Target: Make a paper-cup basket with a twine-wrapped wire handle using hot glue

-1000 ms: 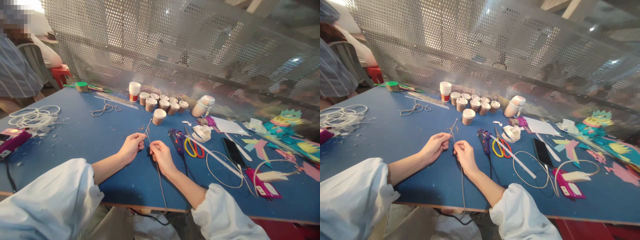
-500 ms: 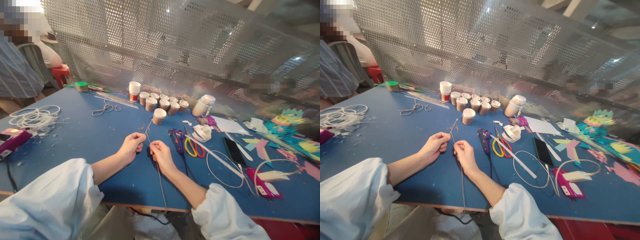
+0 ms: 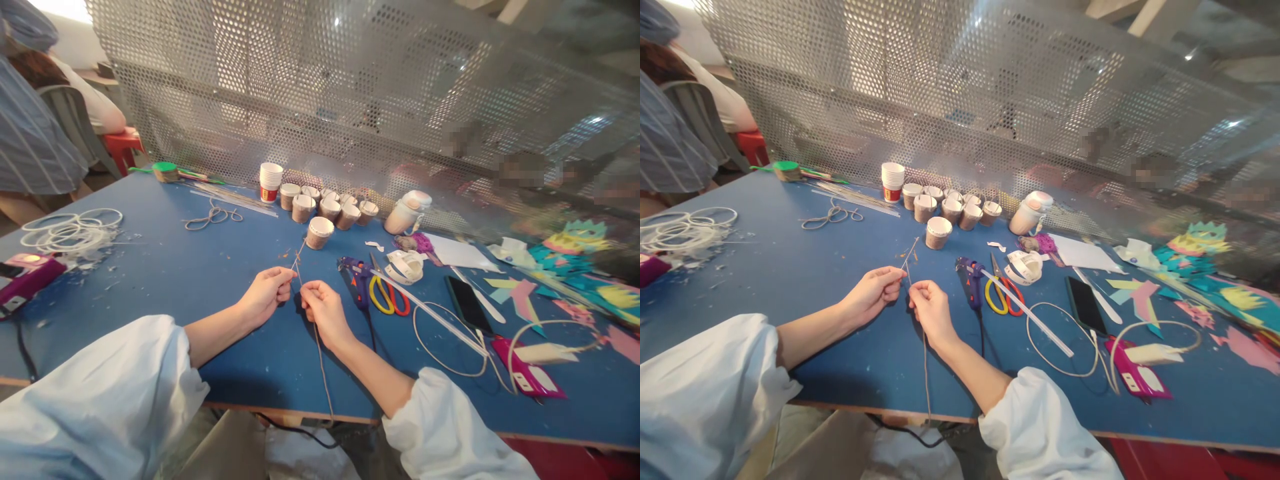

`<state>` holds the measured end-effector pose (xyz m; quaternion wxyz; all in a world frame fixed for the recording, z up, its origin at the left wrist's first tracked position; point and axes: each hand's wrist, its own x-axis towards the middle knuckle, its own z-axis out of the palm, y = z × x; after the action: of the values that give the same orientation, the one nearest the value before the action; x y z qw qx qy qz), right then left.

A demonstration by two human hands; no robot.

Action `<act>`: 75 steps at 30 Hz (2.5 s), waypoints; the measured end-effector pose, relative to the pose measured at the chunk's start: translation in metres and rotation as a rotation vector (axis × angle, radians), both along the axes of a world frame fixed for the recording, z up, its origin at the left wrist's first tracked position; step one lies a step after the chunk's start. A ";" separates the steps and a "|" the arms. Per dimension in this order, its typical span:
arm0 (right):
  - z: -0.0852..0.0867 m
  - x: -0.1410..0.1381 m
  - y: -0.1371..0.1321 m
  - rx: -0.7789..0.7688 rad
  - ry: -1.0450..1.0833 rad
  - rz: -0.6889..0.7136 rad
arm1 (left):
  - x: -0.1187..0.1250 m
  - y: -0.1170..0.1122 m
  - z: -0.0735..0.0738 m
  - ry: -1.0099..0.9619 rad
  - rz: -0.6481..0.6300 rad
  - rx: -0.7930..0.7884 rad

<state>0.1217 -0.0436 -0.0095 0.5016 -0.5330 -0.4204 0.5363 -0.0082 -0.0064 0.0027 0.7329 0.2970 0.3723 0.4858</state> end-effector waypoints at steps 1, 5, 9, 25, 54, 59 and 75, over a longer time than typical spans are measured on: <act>0.000 0.000 0.000 -0.001 0.000 0.001 | 0.000 0.000 -0.001 0.003 0.000 0.005; 0.000 0.000 -0.001 0.001 0.001 0.005 | 0.000 -0.001 -0.004 0.040 0.010 0.005; -0.001 0.001 -0.001 0.005 0.001 0.008 | -0.001 0.000 -0.008 0.078 0.030 0.001; -0.003 0.001 0.001 0.004 -0.002 0.005 | 0.001 -0.003 -0.002 0.036 -0.005 -0.004; -0.002 0.001 0.000 0.012 -0.008 0.009 | 0.003 -0.006 -0.005 0.043 -0.016 -0.001; -0.002 0.001 0.000 0.015 -0.010 0.005 | 0.005 -0.009 -0.009 0.053 -0.006 0.030; -0.001 0.001 -0.001 0.018 -0.020 0.004 | 0.005 -0.007 -0.010 0.083 -0.006 0.015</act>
<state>0.1227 -0.0445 -0.0106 0.5009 -0.5331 -0.4313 0.5281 -0.0028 -0.0137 -0.0075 0.7160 0.3235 0.3977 0.4738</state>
